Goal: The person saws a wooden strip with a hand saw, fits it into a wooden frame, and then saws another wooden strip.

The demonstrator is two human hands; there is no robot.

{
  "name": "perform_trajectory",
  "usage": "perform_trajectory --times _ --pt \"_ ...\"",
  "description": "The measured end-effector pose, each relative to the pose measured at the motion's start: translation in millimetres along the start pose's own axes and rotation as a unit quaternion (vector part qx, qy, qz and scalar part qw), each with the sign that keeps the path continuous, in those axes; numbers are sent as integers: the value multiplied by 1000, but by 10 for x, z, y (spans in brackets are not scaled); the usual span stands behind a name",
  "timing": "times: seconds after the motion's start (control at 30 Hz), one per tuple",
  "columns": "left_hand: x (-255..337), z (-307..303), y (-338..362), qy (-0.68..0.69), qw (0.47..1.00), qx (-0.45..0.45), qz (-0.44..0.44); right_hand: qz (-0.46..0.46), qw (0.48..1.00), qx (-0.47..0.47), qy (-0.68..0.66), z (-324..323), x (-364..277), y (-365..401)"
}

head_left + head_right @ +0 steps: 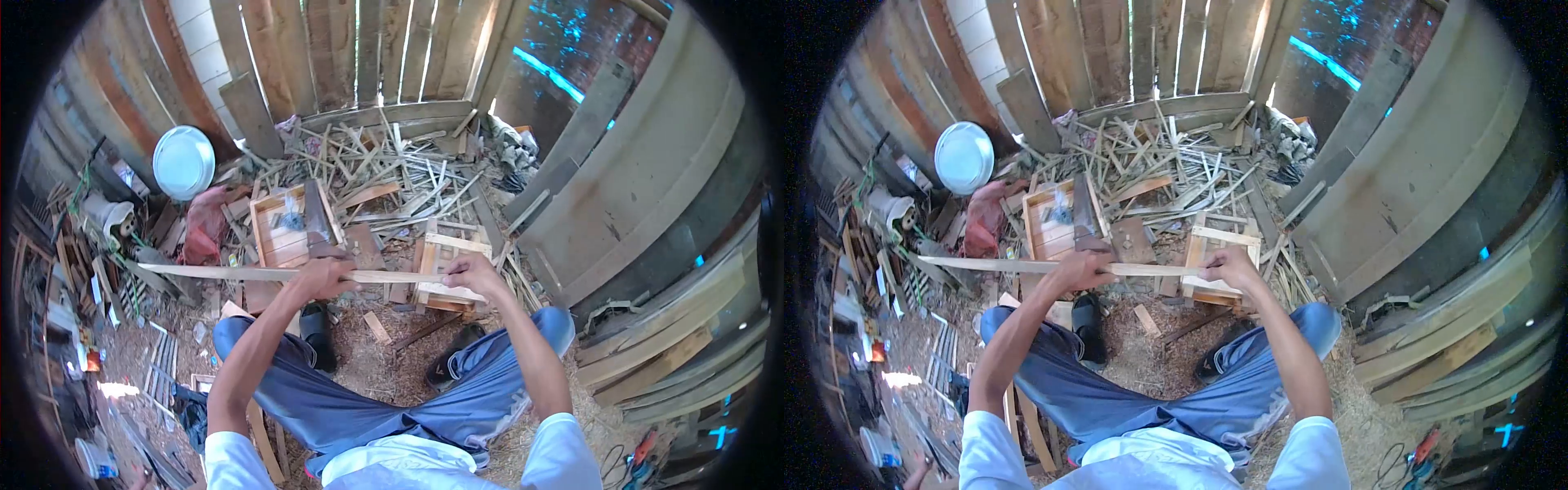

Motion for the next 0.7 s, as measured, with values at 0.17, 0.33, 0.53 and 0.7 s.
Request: perform_trajectory --times 0.17,0.33,0.53,0.7 --pt "245 119 -822 -30 996 -80 19 -28 994 102 25 -780 369 -70" --pt "150 59 -1426 -65 997 -36 32 -28 959 271 -72 -1066 507 -187" --pt "-78 226 -1757 -59 996 -48 47 -54 945 323 -21 -1049 663 -398" --pt "-257 376 -1889 -101 992 -74 11 9 948 305 -87 -1034 827 -484"
Point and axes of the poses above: each hand's wrist, its own y-axis away from the middle knuckle, its own z-axis out of the palm, x = y × z, the point moved 8 cm from there along -y, towards the middle knuckle, and after that the axes turned 6 degrees about -x, right-handed, at the moved point
